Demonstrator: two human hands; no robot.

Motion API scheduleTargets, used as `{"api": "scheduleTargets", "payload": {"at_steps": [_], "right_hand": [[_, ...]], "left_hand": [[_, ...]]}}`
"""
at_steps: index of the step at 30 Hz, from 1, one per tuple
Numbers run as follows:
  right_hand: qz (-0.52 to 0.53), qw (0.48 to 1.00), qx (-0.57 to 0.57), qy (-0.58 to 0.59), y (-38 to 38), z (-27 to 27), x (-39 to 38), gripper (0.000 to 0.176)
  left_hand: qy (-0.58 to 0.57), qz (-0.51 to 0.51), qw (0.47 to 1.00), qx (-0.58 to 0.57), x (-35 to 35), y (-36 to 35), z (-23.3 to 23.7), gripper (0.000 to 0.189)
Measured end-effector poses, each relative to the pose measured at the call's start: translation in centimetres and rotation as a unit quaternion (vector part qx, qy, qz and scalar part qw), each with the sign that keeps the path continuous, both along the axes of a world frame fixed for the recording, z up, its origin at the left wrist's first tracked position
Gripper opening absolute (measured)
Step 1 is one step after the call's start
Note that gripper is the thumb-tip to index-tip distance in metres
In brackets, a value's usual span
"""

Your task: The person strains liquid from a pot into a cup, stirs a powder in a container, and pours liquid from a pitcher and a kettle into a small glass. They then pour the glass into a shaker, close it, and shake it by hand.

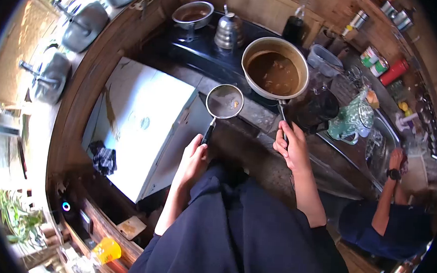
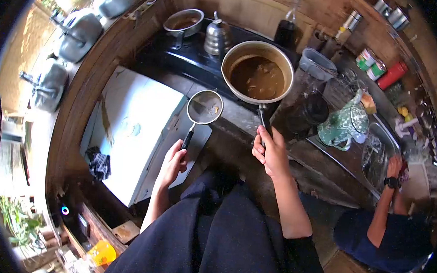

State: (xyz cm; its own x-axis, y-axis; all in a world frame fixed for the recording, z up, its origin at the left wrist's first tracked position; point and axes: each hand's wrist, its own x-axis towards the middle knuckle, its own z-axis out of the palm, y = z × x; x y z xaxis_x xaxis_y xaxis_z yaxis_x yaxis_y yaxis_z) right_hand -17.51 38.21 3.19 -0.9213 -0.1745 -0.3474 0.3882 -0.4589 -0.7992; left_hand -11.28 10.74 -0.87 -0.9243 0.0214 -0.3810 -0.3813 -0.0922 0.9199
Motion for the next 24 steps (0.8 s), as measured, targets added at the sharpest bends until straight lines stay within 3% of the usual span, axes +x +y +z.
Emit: {"api": "scheduleTargets", "payload": {"at_steps": [5,6,11,15,17,24], "right_hand": [[0.04,0.999,-0.005,0.018,-2.6,1.1,1.1,0.018],[0.041,0.999,-0.002,0.009,-3.3,1.2,1.3,0.018],[0.093,0.995,0.021,0.017,-7.0,2.7,2.7,0.015],[0.132,0.99,0.045,0.023,-10.5,3.8,3.8,0.015],[0.151,0.987,0.053,0.025,-12.1,4.0,4.1,0.015],[0.209,0.974,0.089,0.014,-18.5,3.9,5.3,0.015]], "left_hand": [[-0.026,0.068,0.997,0.018,2.8,-3.2,0.4,0.016],[-0.024,0.092,0.995,0.024,3.2,-3.6,0.6,0.008],[0.007,0.141,0.99,-0.006,5.5,-7.4,-0.2,0.008],[0.029,0.173,0.982,-0.068,7.5,-11.0,-0.5,0.023],[-0.001,0.22,0.975,-0.03,8.4,-12.7,-1.4,0.037],[-0.026,0.231,0.972,-0.018,9.8,-18.8,-4.1,0.041]]}}
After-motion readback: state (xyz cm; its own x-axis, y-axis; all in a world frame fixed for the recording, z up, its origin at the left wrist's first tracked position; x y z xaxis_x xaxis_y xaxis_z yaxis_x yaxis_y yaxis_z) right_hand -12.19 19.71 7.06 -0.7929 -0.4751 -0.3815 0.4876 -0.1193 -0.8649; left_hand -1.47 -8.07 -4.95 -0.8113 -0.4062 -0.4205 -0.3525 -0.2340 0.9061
